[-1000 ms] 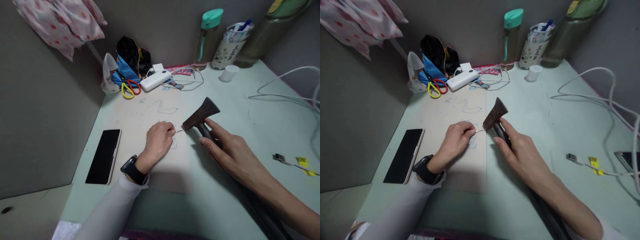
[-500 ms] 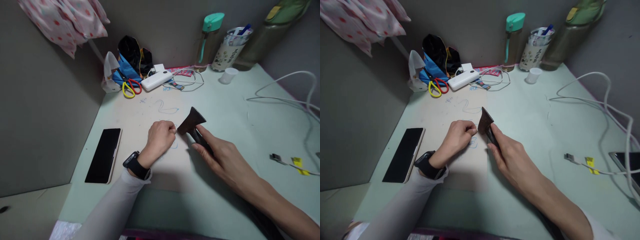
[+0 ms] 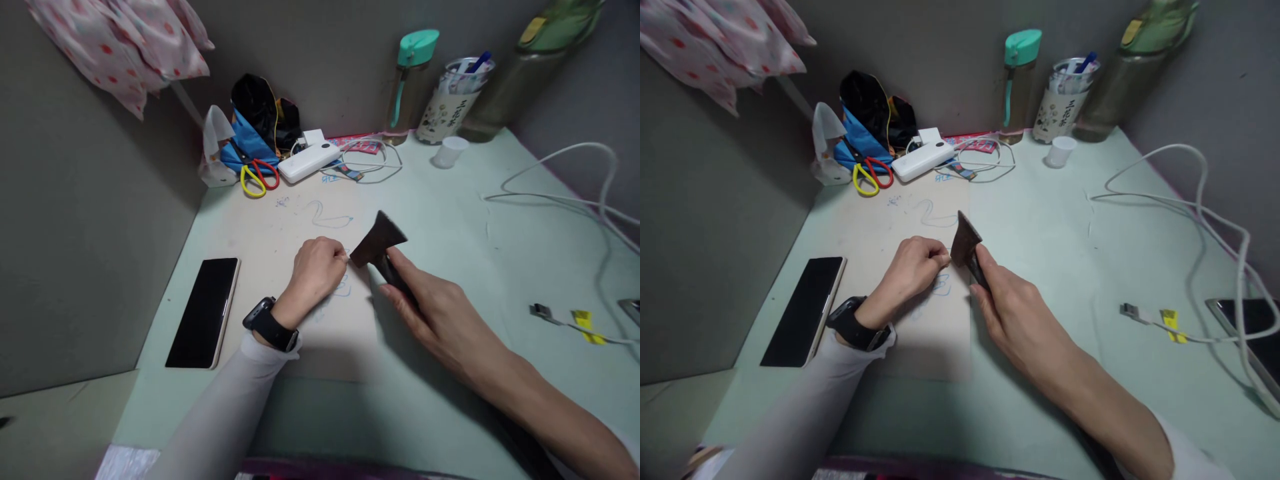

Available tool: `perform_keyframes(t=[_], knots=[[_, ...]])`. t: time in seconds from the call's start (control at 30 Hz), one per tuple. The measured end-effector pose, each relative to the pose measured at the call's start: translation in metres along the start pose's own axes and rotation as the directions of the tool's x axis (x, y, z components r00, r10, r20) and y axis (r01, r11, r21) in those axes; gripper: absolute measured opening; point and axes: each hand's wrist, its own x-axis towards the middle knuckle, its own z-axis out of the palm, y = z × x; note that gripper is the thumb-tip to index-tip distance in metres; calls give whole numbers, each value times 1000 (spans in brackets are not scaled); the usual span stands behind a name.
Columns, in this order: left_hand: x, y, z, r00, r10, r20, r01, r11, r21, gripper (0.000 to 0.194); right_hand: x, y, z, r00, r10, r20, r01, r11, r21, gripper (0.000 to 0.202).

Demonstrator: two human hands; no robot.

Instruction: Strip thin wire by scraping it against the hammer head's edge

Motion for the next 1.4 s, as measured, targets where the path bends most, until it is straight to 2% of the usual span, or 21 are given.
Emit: perform_keyframes(t=[0.17,0.33,0.53,0.7,0.83,1.07,1.4], knots=[[0,-1,-1,1000,16,4,-16,1000,-18,22,0,2,4,1000,16,23,-17,999,41,50],[-3,-8,-1,1000,19,9,-17,983,-182,18,0,3,-11,997,74,-17,-74,997,23,53],[-7,-14,7,998,8,-61,-28,943,-333,15,-3,5,-19,986,169,12,-169,983,77,58],[-13,-14,13,987,6,-161,-56,951,-304,15,-9,8,-20,984,172,39,-175,979,100,56],[-16,-16,15,980,41,-195,-99,950,-297,16,-12,10,-19,983,176,44,-179,980,81,57],[-15,-16,15,982,54,-180,-112,939,-326,15,-14,11,-19,975,213,68,-218,972,85,61],[-13,-13,15,981,40,-192,-74,982,-176,13,-13,11,-20,957,273,99,-279,959,47,61]])
